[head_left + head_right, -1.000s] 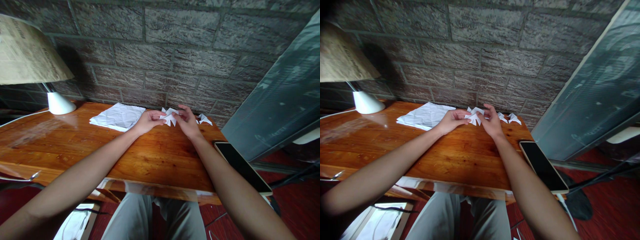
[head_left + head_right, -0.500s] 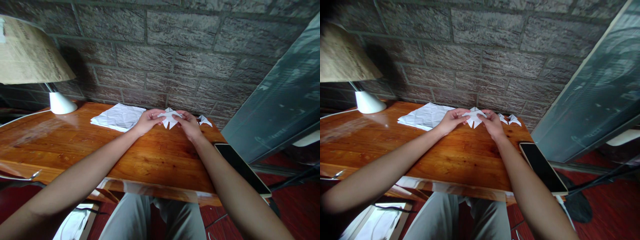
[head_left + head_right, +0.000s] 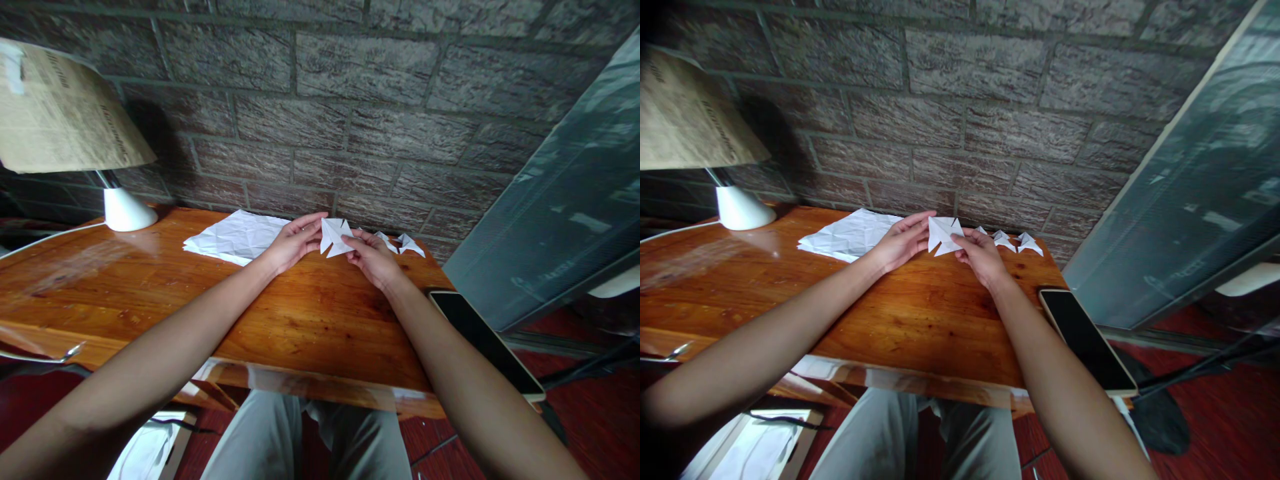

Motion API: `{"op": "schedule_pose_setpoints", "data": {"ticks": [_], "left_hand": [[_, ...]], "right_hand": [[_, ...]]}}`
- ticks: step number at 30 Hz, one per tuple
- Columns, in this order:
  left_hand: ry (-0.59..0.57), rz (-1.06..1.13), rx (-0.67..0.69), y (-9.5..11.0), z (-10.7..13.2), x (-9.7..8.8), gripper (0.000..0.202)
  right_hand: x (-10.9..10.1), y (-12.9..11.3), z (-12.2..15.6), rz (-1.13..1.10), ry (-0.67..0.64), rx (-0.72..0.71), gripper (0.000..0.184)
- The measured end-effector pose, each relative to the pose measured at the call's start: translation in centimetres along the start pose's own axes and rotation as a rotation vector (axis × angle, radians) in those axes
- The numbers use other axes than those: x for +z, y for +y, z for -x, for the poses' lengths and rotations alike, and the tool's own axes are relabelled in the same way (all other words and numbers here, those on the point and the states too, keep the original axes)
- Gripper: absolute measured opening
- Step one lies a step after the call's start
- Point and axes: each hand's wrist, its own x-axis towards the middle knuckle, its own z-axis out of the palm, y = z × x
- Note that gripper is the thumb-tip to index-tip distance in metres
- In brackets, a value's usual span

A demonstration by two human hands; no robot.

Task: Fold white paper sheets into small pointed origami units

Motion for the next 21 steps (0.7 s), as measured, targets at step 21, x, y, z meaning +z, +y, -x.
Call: {"op": "schedule_pose_setpoints", "data": {"ticks": [21], "left_hand": [[0.006,0.048,-0.037,0.74,0.06,-0.38,0.024]], "right_hand": [[0.60,0.26,0.43,0.164,-0.194,-0.078,0.042]]}}
